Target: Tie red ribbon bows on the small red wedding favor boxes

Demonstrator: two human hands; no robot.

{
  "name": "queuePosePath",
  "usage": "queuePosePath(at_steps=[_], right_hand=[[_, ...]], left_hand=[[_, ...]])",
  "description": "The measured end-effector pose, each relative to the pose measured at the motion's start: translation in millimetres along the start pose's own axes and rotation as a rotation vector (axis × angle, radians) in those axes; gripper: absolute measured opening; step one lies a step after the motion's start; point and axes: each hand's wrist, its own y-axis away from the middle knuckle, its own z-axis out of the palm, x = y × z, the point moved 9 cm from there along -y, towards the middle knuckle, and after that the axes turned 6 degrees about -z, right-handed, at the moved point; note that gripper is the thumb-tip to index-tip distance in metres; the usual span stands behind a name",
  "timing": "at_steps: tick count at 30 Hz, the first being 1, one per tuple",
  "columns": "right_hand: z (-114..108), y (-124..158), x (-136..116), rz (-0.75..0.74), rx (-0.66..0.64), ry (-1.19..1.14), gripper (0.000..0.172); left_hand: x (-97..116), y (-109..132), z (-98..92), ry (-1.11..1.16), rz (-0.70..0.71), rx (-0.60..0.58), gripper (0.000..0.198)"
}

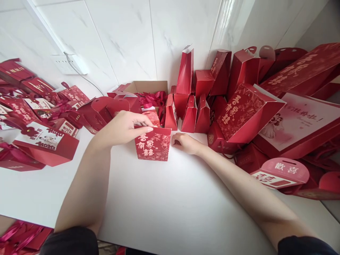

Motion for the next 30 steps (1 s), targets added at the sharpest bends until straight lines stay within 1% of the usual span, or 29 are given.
queuePosePath(at_steps=[3,7,9,10,11,12,13,14,16,17,20,23,26,28,30], right_hand=[[-8.8,1.4,5.0,0.052,0.070,-0.021,0.012],[-31.7,1.2,3.1,0.097,0.191,-0.051,0.018],[-50.5,2.1,-5.1,0.103,0.283,-0.057,0.017],[-62.5,4.0,-11.4,0.100,0.351,-0.065,0.014],[-73.6,6.3,-19.5,0.086,0.408,-0.077,0.011],[-82.6,8.4,-29.6,0.059,0.438,-0.094,0.009],[-89.3,10.1,-40.3,0.030,0.444,-0.123,0.009],[-92.2,10.9,-51.0,0.004,0.411,-0.163,0.009],[-91.7,12.2,-70.9,-0.034,0.300,-0.262,0.012],[-92.8,13.8,-79.7,-0.051,0.277,-0.284,0.012],[-96.8,17.8,-97.1,-0.086,0.286,-0.269,0.011],[-92.5,17.5,-99.4,-0.067,0.277,-0.282,0.012],[-83.7,15.8,-94.3,-0.027,0.224,-0.399,0.016],[-82.3,15.7,-90.7,-0.009,0.219,-0.438,0.017],[-83.8,15.9,-87.4,-0.002,0.240,-0.421,0.016]], left_hand=[[5.5,-4.8,14.9,-0.009,0.044,-0.079,0.023],[5.8,-9.2,22.5,0.021,0.045,-0.097,0.024],[7.9,-9.9,26.4,0.023,0.055,-0.104,0.023],[10.1,-9.8,28.9,0.024,0.064,-0.108,0.022],[12.8,-9.5,31.9,0.026,0.074,-0.113,0.022],[15.7,-9.1,35.2,0.032,0.082,-0.121,0.022],[18.5,-8.6,38.6,0.040,0.088,-0.128,0.022],[21.0,-8.1,41.7,0.051,0.092,-0.133,0.022],[23.8,-7.3,46.3,0.077,0.087,-0.139,0.021],[24.0,-7.1,47.8,0.089,0.081,-0.141,0.021],[21.3,-7.0,50.2,0.106,0.054,-0.155,0.018],[21.1,-6.8,52.1,0.097,0.073,-0.189,0.017],[27.2,-5.7,52.9,0.051,0.166,-0.197,0.018],[33.1,-4.9,49.0,-0.008,0.254,-0.132,0.018],[36.7,-4.4,42.8,-0.076,0.313,-0.030,0.017]])
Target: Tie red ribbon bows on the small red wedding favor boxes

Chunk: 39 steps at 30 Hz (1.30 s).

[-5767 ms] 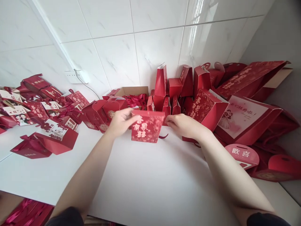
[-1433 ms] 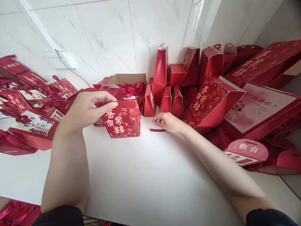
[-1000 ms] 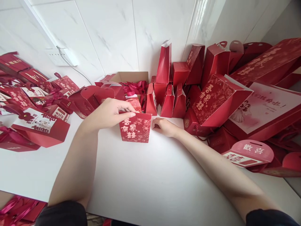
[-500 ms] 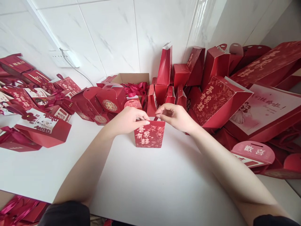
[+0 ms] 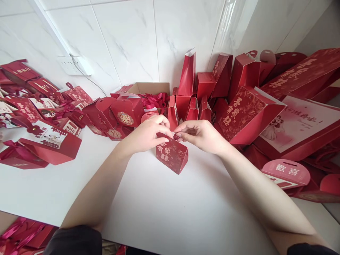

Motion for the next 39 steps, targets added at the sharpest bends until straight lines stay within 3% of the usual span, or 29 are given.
queuePosePath(at_steps=[3,10,14,18,22,27,29,34,36,39], right_hand=[[-4.3,-1.4,4.5,-0.010,0.062,0.058,0.014],[-18.3,-0.2,9.7,-0.085,0.399,-0.167,0.021],[-14.5,-1.2,7.5,-0.131,0.391,-0.261,0.019],[-12.7,-4.3,10.8,-0.149,0.372,-0.348,0.016],[-29.5,0.1,5.5,-0.245,0.534,-0.252,0.010],[-42.9,17.5,-24.5,-0.439,0.723,-0.006,0.009],[-37.0,17.5,-31.7,-0.453,0.674,0.033,0.009],[2.2,0.0,-21.4,-0.353,0.219,-0.004,0.005],[5.6,-1.9,-12.8,-0.309,0.173,-0.006,0.004],[3.6,-2.3,-5.9,-0.283,0.169,0.007,0.003]], left_hand=[[-1.0,0.0,-2.6,-0.093,-0.005,0.051,0.022],[5.8,0.7,9.6,0.113,-0.038,-0.092,0.024],[3.4,3.1,17.2,0.166,-0.074,-0.183,0.021],[-8.9,3.1,17.4,0.245,-0.159,-0.167,0.020],[-12.3,2.0,17.6,0.311,-0.177,-0.155,0.022],[-3.0,1.3,20.2,0.337,-0.086,-0.188,0.054],[-1.9,0.5,21.0,0.319,-0.069,-0.185,0.051],[-4.1,-1.8,21.5,0.357,-0.089,-0.165,0.020],[-5.9,-2.2,21.7,0.334,-0.109,-0.157,0.009],[-7.9,-2.3,21.1,0.305,-0.129,-0.144,0.016]])
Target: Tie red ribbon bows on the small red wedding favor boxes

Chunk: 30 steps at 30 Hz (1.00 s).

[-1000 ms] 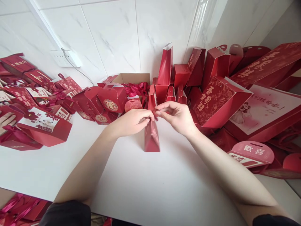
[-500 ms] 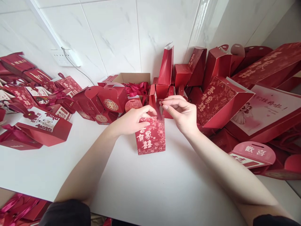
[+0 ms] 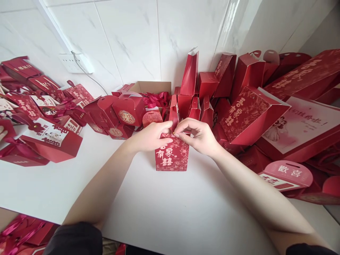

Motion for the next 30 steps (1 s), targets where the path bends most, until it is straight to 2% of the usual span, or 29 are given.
queuePosePath(at_steps=[4,10,13,23,30], right_hand=[[-1.7,-0.8,-5.7,-0.065,-0.024,0.100,0.007],[-1.2,1.6,-25.4,-0.314,0.013,0.367,0.010],[4.9,6.1,-27.7,-0.387,0.005,0.479,0.014],[13.2,10.5,-23.0,-0.409,-0.066,0.441,0.012],[13.0,15.4,-23.6,-0.384,0.089,0.537,0.008]], left_hand=[[1.5,1.1,-6.9,-0.032,-0.003,0.056,0.023],[3.8,0.9,-14.8,-0.045,0.027,0.133,0.020],[1.0,-0.2,-17.5,-0.037,0.036,0.200,0.020],[-0.3,-0.7,-18.7,-0.112,0.042,0.251,0.018],[1.7,-0.3,-17.4,-0.128,0.046,0.252,0.014]])
